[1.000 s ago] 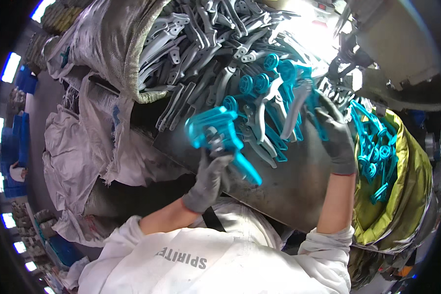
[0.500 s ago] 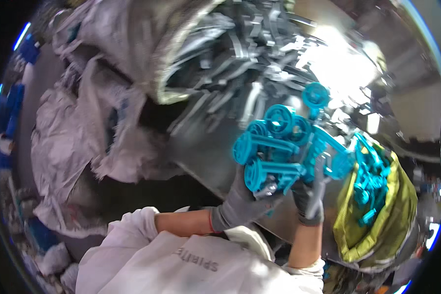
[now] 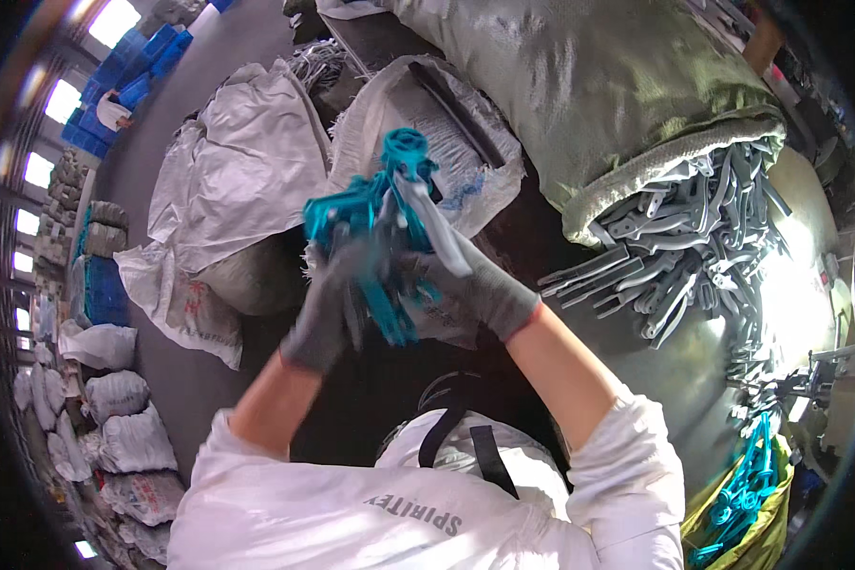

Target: The person assembles plastic components and metal brackets by hand at an industrial workstation.

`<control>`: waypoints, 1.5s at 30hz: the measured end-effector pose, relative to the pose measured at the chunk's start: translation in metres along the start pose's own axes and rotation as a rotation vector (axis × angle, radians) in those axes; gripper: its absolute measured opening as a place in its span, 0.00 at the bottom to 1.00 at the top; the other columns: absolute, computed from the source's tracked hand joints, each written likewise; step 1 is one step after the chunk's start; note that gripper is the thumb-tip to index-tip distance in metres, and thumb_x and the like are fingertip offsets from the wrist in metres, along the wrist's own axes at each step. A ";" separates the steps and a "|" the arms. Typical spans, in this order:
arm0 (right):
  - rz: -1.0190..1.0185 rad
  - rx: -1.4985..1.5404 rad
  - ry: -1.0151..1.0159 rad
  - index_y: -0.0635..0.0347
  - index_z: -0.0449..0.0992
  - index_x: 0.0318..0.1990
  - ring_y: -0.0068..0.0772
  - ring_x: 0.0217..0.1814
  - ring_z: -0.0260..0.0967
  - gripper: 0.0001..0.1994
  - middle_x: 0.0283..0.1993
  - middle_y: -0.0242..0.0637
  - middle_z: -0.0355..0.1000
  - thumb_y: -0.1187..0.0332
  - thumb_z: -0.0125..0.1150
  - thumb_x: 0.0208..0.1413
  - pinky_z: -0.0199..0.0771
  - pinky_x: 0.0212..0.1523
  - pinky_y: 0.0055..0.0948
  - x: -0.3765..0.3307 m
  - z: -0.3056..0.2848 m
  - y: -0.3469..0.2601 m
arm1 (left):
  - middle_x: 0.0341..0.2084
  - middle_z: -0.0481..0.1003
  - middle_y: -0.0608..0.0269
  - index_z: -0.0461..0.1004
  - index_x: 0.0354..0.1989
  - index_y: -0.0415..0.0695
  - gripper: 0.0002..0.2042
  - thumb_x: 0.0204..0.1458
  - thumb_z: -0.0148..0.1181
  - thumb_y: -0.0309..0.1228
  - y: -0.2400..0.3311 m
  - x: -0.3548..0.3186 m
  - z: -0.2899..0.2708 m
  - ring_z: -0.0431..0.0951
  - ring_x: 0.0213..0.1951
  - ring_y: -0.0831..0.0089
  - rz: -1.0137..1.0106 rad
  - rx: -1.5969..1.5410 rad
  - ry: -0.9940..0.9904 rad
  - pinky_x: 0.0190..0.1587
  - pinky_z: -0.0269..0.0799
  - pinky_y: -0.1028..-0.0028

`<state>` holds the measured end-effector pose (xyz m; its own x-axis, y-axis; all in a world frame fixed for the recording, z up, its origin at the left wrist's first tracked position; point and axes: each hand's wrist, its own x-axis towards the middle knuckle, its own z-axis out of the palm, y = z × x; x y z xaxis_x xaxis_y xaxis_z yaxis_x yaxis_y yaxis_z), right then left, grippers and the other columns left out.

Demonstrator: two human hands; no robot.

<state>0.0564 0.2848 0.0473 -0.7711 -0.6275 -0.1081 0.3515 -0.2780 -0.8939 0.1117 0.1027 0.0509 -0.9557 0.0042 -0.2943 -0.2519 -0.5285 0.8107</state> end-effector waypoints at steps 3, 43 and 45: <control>0.003 -0.199 0.066 0.57 0.61 0.55 0.24 0.44 0.63 0.21 0.44 0.34 0.66 0.73 0.58 0.53 0.66 0.48 0.23 0.000 -0.007 0.012 | 0.45 0.72 0.56 0.61 0.56 0.45 0.20 0.58 0.49 0.40 0.007 0.082 -0.056 0.75 0.45 0.64 -0.204 -0.130 -0.227 0.50 0.72 0.56; 0.445 -1.035 1.898 0.59 0.73 0.41 0.20 0.24 0.66 0.11 0.21 0.38 0.67 0.63 0.58 0.55 0.68 0.23 0.27 -0.508 -0.111 -0.010 | 0.30 0.71 0.64 0.67 0.44 0.37 0.14 0.54 0.54 0.34 -0.228 0.013 0.400 0.71 0.28 0.81 -0.294 0.681 -1.197 0.31 0.68 0.81; 0.113 -0.680 1.878 0.58 0.71 0.43 0.19 0.25 0.66 0.11 0.24 0.36 0.67 0.66 0.56 0.54 0.69 0.23 0.24 -0.505 -0.100 -0.017 | 0.30 0.73 0.65 0.71 0.38 0.40 0.08 0.53 0.53 0.30 -0.260 0.024 0.422 0.72 0.27 0.78 -0.092 0.640 -1.296 0.30 0.68 0.76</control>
<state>0.3866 0.6791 0.0739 -0.4134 0.9106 0.0027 0.5561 0.2548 -0.7911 0.0897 0.5990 0.0467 -0.3086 0.9510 0.0178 -0.0108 -0.0223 0.9997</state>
